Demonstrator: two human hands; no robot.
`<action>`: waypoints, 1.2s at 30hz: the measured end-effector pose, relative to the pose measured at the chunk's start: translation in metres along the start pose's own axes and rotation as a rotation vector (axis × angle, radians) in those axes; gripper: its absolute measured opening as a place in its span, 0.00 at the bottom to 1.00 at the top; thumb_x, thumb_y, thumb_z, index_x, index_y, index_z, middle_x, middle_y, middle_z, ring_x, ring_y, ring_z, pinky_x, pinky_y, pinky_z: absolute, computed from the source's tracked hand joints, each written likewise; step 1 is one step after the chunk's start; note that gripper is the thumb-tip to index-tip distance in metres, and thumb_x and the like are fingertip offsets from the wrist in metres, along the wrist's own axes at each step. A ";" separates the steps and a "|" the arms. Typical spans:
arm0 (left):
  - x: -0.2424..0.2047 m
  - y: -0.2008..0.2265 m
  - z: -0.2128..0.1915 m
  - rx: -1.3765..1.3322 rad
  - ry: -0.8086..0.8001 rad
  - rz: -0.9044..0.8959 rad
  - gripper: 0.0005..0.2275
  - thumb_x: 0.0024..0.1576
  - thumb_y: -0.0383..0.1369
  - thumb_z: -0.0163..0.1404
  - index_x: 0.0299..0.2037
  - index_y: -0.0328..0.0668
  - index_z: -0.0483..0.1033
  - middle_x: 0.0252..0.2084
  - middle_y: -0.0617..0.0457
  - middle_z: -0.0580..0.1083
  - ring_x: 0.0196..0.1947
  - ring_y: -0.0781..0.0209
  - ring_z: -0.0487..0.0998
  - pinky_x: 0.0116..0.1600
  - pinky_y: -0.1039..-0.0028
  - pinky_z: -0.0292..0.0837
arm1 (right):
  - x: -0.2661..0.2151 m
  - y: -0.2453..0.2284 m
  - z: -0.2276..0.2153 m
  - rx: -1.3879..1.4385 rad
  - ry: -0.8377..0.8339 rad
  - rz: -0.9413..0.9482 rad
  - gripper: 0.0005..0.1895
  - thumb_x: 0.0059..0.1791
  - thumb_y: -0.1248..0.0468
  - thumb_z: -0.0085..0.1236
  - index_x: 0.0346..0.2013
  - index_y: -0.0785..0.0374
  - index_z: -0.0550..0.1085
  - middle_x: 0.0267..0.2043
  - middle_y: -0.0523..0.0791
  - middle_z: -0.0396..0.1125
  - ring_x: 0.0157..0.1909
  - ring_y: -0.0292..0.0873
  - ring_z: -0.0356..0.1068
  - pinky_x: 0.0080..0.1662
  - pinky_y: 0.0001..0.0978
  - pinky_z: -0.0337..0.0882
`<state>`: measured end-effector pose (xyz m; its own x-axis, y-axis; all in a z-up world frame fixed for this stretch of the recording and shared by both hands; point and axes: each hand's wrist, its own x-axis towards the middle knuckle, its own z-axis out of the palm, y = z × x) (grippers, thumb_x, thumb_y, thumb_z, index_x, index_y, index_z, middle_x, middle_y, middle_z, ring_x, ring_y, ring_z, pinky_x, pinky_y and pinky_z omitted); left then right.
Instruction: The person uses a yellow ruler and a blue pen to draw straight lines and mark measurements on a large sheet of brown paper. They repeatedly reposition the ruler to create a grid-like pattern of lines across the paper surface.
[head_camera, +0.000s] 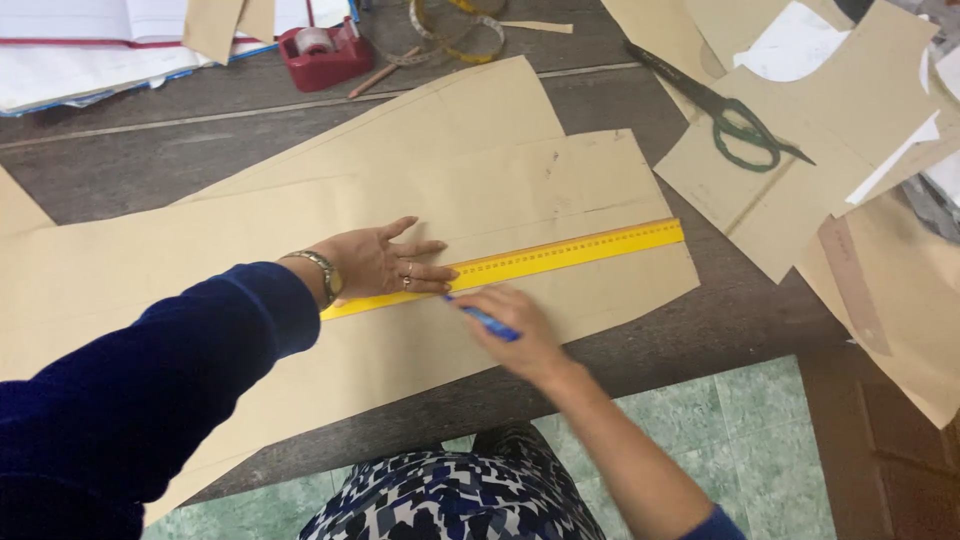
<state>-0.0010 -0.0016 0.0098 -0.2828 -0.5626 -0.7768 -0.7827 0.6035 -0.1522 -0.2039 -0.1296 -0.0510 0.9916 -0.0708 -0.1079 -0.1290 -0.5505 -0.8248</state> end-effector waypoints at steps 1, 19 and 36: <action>-0.003 -0.001 -0.004 -0.034 -0.003 0.005 0.53 0.44 0.39 0.66 0.71 0.59 0.31 0.74 0.62 0.30 0.74 0.52 0.32 0.71 0.44 0.38 | -0.006 0.009 -0.010 0.019 0.038 0.023 0.12 0.50 0.58 0.47 0.46 0.53 0.74 0.42 0.43 0.71 0.49 0.45 0.69 0.54 0.38 0.67; 0.000 -0.010 -0.031 -0.085 -0.224 0.046 0.46 0.53 0.35 0.55 0.71 0.59 0.25 0.74 0.60 0.25 0.74 0.51 0.27 0.73 0.47 0.33 | -0.075 0.066 -0.166 -0.036 0.385 0.357 0.09 0.51 0.66 0.52 0.44 0.64 0.76 0.42 0.54 0.72 0.47 0.58 0.71 0.53 0.50 0.67; -0.004 -0.010 -0.050 -0.209 -0.296 -0.045 0.45 0.54 0.35 0.53 0.70 0.67 0.25 0.74 0.67 0.22 0.74 0.54 0.26 0.73 0.50 0.35 | -0.090 0.115 -0.173 -0.177 0.639 0.212 0.14 0.55 0.68 0.42 0.53 0.64 0.71 0.46 0.54 0.71 0.51 0.56 0.68 0.56 0.49 0.64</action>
<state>-0.0202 -0.0336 0.0454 -0.0968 -0.3790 -0.9203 -0.8959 0.4360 -0.0853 -0.3081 -0.3309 -0.0404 0.7584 -0.6374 0.1360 -0.3714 -0.5941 -0.7135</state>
